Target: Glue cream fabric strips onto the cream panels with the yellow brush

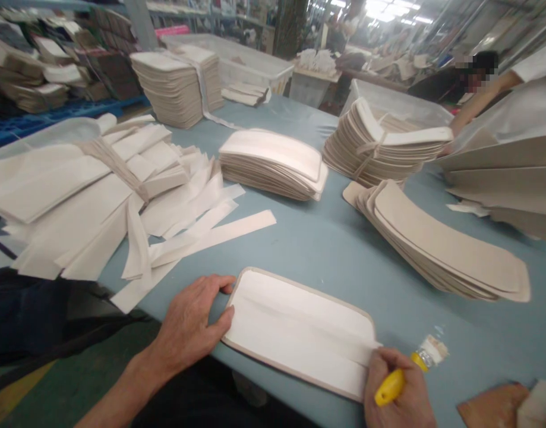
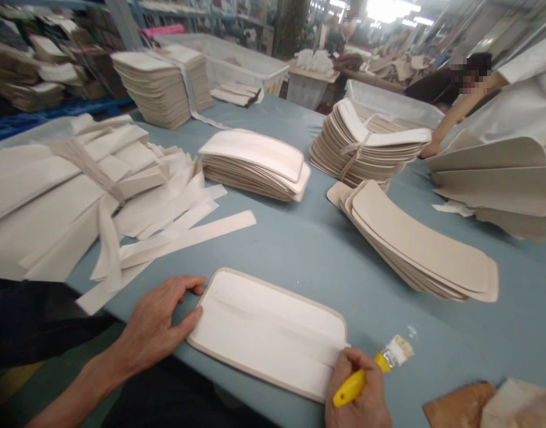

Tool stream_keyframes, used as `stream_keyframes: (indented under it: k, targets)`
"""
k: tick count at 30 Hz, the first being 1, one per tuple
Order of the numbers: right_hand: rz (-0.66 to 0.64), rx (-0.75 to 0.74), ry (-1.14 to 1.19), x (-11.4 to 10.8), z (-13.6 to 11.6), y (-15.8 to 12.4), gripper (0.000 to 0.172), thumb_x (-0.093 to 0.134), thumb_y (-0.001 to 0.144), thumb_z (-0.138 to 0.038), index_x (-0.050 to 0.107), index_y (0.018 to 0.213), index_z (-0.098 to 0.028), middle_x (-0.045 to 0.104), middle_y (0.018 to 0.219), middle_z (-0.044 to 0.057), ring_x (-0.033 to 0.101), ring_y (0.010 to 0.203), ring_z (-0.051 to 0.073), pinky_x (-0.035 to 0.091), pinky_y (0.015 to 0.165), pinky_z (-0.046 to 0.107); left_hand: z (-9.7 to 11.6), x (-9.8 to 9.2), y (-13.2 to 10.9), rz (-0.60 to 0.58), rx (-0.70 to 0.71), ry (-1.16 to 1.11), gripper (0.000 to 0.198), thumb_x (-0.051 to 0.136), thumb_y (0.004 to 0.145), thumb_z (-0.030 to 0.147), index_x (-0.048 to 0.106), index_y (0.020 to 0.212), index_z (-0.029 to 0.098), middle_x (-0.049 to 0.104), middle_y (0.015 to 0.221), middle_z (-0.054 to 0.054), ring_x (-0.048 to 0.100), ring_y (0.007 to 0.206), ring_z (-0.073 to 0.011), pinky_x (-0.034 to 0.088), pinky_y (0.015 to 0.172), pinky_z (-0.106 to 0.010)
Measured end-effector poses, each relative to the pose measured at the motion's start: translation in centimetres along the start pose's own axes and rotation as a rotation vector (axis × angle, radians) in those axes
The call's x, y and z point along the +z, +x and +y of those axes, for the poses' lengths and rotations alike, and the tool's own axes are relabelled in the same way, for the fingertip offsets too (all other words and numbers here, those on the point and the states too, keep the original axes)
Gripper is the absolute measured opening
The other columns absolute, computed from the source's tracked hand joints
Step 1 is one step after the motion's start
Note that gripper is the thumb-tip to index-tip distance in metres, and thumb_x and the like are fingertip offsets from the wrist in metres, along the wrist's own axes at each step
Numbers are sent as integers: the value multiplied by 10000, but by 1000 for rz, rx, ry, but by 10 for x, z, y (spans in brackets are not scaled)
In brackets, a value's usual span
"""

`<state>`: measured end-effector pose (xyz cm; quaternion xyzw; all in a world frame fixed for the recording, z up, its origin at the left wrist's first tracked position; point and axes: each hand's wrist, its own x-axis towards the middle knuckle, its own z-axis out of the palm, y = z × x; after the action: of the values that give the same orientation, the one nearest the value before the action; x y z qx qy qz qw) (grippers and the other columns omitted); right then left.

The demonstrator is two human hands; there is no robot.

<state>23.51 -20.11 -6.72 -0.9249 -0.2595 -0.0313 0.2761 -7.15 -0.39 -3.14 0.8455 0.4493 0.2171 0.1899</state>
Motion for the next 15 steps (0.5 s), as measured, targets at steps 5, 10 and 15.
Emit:
stream_keyframes:
  k: [5,10,15]
  targets:
    - [37,30,47,-2,-15,-4,392,508,852,-572,674,975,-239,728,861,81,670,747,267,471,679,342,-4,-3,2,-11,45,-33,179,540,975,327,678,1062,255,759,1044,-22,724,970,-211,576,870,-333]
    - [25,25,132,-2,-20,-6,378,525,868,-582,675,964,-249,730,812,58,687,736,255,489,694,336,-2,-4,4,9,123,-38,224,513,1036,368,710,1048,264,757,1131,-32,726,1055,-192,549,911,-298]
    - [46,10,210,-1,-24,-6,344,541,911,-550,669,956,-235,722,781,48,666,658,227,473,639,314,7,0,14,-62,32,-24,365,479,1030,549,690,1059,253,760,1073,-37,721,1030,-233,536,933,-342]
